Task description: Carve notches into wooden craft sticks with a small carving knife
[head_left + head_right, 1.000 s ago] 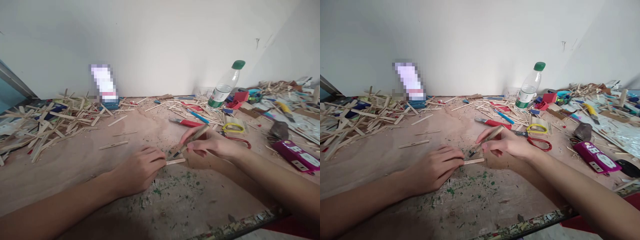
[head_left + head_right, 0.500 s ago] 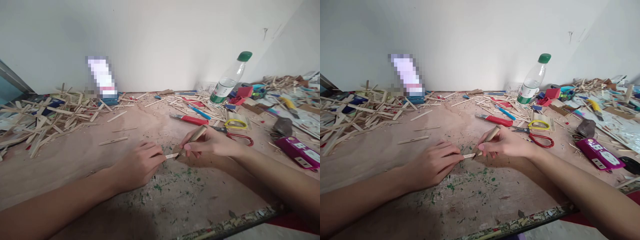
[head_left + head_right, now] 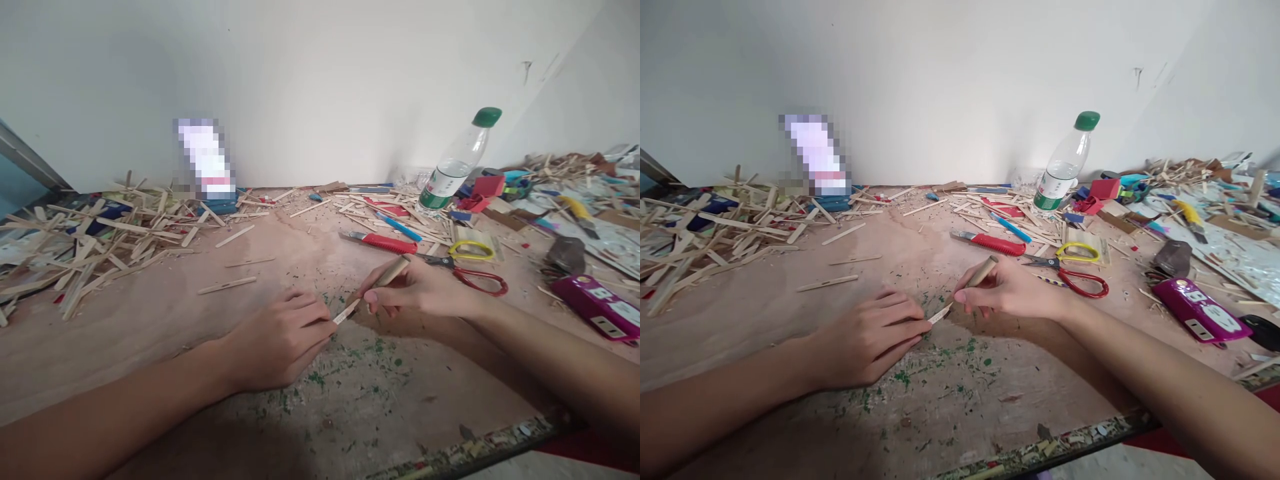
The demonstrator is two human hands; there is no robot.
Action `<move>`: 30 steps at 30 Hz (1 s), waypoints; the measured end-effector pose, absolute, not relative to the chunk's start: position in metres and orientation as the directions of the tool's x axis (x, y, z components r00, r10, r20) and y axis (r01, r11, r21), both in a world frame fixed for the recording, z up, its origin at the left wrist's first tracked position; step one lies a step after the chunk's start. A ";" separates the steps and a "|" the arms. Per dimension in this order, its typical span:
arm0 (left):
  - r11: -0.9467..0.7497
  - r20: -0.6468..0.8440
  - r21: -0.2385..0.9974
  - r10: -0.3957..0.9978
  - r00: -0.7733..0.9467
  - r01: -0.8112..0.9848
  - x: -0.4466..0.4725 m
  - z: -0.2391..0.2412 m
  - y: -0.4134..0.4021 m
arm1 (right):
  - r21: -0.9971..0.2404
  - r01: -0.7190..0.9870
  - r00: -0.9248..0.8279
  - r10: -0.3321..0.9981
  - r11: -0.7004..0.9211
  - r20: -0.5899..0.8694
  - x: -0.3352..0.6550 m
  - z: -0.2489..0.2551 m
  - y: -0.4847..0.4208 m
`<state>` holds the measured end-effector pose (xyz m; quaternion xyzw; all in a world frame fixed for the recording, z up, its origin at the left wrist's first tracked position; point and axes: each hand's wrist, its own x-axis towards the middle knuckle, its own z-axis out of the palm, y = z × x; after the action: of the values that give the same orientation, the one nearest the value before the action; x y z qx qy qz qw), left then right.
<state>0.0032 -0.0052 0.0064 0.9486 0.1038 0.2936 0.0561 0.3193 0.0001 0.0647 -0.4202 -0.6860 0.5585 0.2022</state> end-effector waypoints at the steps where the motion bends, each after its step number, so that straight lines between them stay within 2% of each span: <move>1: -0.971 0.545 0.167 0.233 0.805 0.168 0.003 0.006 -0.005 | -0.936 0.351 -0.565 0.802 0.024 -0.192 0.319 0.065 0.000; 16: -0.961 0.533 0.139 0.274 0.800 0.237 0.002 0.007 -0.002 | -0.924 0.367 -0.640 0.749 0.104 -0.170 0.331 0.061 0.001; 30: -0.963 0.526 0.141 0.270 0.806 0.231 0.002 0.009 -0.003 | -0.908 0.389 -0.553 0.828 0.159 -0.092 0.323 0.064 -0.006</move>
<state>0.0018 -0.0028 0.0091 0.9497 0.1318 0.2818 0.0350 0.3230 -0.0056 0.0637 -0.4178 -0.7282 0.4961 0.2214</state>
